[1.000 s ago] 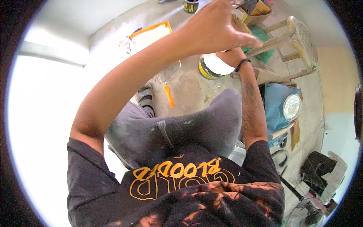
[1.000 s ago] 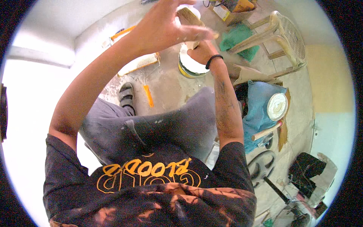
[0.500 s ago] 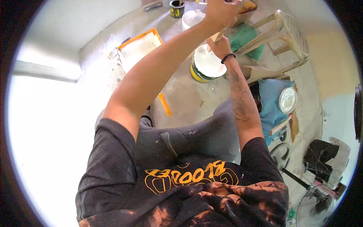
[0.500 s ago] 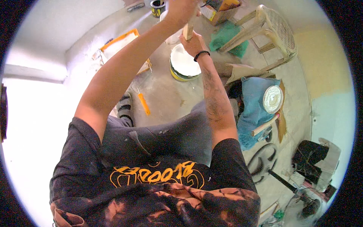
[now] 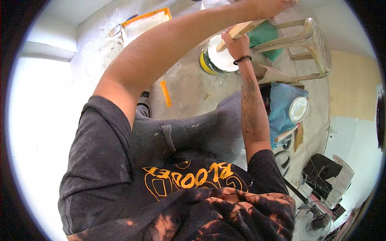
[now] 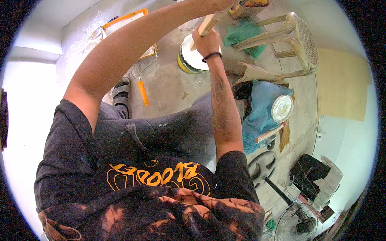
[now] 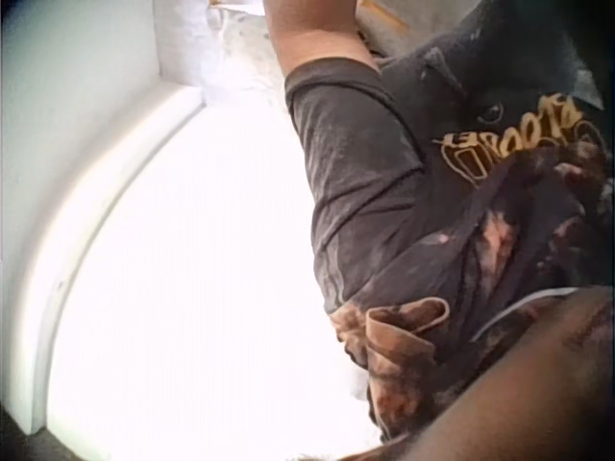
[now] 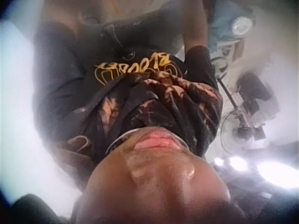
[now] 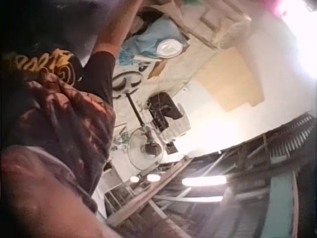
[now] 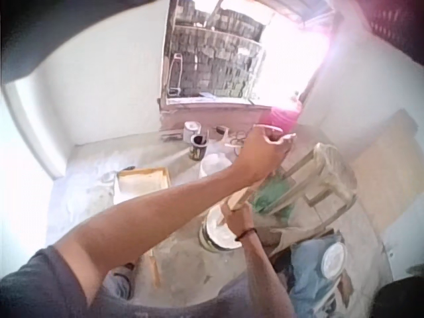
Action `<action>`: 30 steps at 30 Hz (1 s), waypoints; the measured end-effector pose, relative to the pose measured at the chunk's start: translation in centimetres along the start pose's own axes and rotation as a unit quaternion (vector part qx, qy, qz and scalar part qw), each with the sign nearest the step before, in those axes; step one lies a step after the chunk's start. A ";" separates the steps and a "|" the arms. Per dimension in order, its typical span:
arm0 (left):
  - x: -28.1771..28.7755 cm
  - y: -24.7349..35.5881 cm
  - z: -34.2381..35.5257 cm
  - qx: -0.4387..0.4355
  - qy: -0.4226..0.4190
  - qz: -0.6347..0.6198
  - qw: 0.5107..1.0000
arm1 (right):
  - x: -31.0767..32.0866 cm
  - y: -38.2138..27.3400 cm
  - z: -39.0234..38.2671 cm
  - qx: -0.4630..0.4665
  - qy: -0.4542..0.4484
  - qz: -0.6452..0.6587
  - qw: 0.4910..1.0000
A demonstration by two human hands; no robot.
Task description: Mix paint in a tray using a wooden stick and pour paint from a bucket.
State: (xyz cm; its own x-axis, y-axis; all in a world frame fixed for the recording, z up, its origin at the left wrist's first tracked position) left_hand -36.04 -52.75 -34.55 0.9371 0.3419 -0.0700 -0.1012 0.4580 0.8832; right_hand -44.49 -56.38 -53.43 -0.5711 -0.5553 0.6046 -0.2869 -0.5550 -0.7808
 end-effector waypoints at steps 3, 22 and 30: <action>0.1 -0.4 -0.5 -0.062 -0.001 0.067 0.996 | -0.9 1.4 1.3 0.071 0.038 0.016 0.997; 2.4 -0.4 -1.6 0.036 0.062 -0.034 0.997 | -2.0 1.3 1.4 0.097 -0.001 0.035 0.995; -2.9 -0.5 -3.7 -0.089 -0.042 0.116 0.988 | 2.6 1.4 -2.3 0.158 0.117 -0.084 0.977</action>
State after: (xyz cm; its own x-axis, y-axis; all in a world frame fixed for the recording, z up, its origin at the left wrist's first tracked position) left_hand -39.96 -50.97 -36.46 0.9059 0.3877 0.1702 -0.3661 0.5152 0.7749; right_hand -48.13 -57.17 -53.28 -0.7067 -0.3036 0.6391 -0.1613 -0.8103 -0.5634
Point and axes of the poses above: each hand's wrist, its own z-axis towards the middle knuckle, its own x-axis out of the back of the hand, y = z × x, the point moved 3 cm from there along z, towards the middle knuckle, and after that the axes turned 10 degrees about -y, right-handed, at the moved point
